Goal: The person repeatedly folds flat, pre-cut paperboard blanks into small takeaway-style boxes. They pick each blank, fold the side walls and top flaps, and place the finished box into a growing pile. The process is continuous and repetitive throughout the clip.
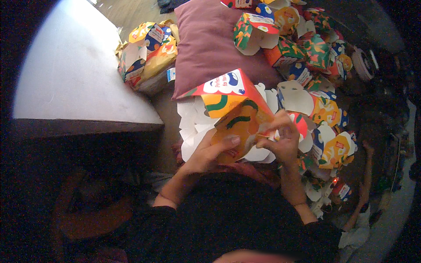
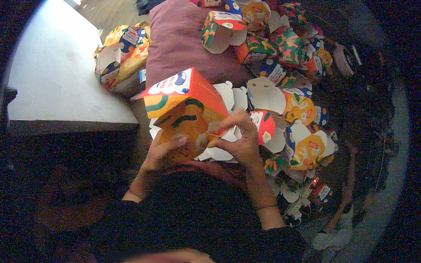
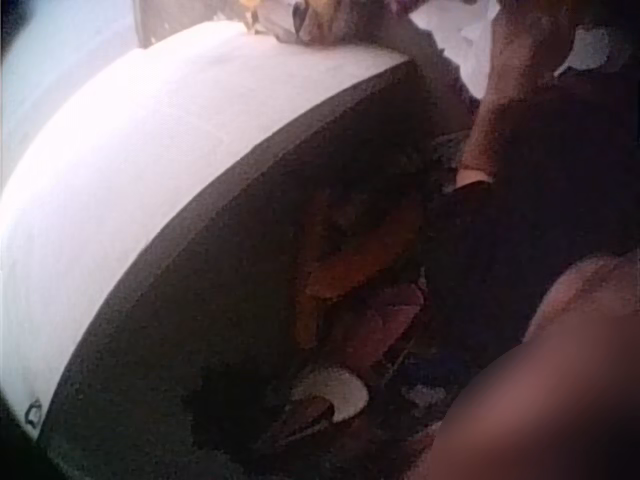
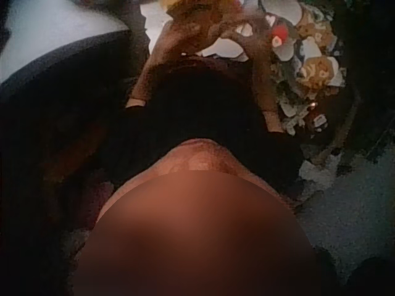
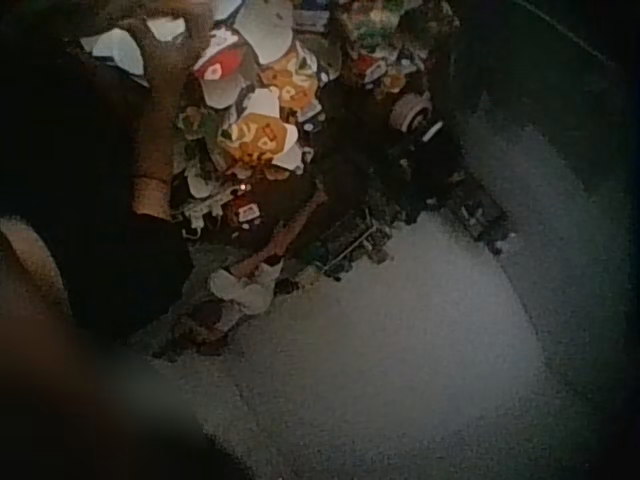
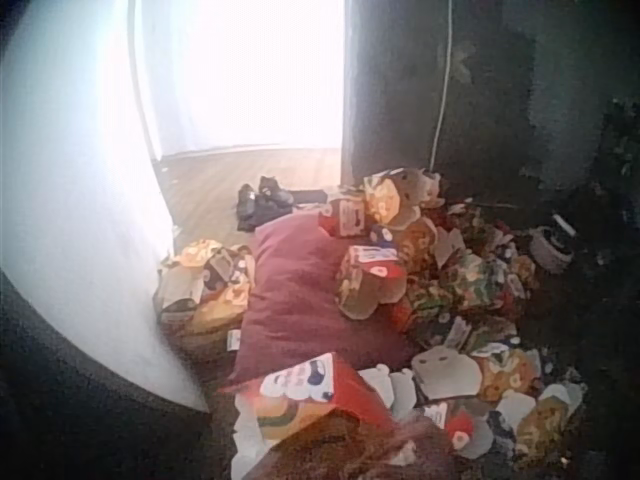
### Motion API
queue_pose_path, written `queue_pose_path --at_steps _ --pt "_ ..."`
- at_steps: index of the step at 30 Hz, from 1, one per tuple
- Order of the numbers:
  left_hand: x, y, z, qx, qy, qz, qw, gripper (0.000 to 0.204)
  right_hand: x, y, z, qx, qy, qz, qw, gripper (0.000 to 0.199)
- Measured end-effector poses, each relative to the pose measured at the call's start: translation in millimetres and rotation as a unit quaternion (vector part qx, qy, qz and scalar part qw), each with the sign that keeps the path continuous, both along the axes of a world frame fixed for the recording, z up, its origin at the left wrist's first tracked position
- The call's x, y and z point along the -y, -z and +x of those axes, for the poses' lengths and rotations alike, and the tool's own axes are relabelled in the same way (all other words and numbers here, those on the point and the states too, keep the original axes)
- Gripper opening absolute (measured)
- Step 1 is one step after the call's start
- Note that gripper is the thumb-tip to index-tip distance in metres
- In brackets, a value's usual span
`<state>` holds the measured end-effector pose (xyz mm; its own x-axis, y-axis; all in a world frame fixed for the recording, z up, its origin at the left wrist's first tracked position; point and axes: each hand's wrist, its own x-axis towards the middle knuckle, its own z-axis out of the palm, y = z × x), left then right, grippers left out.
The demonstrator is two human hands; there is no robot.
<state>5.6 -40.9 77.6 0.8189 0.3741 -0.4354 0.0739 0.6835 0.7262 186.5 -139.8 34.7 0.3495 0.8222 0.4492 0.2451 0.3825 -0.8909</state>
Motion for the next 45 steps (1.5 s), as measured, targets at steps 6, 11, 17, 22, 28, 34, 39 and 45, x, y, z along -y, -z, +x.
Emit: queue_pose_path --at_steps 6,11,17,22,28,34,39,45 --pt "4 1 -8 0.071 0.035 0.02 0.997 0.053 7 -5 -16 -0.305 -0.154 -0.095 0.935 0.12" --pt "-15 -2 -9 0.06 0.209 0.108 0.97 0.043 9 -21 -3 0.058 -0.033 -0.096 0.993 0.091" --pt "-12 21 -3 -0.019 0.312 0.187 0.932 0.036 2 -26 11 0.122 -0.156 -0.149 0.969 0.04" --pt "-7 33 -2 0.054 0.039 -0.249 0.966 0.063 6 -12 3 0.038 0.008 -0.192 0.981 0.02" --pt "-2 17 4 -0.047 0.095 -0.033 0.994 0.046 3 -6 0 0.154 0.127 -0.073 0.977 0.025" --pt "-6 15 2 -0.031 0.069 -0.086 0.993 0.048 10 -12 16 0.255 0.019 -0.039 0.966 0.029" --pt "-3 20 2 -0.014 0.101 -0.092 0.991 0.051 16 -13 25 0.249 -0.029 -0.033 0.967 0.019" --pt "-6 12 1 -0.001 0.061 -0.088 0.994 0.061 15 -20 15 0.27 -0.029 -0.072 0.96 0.02"
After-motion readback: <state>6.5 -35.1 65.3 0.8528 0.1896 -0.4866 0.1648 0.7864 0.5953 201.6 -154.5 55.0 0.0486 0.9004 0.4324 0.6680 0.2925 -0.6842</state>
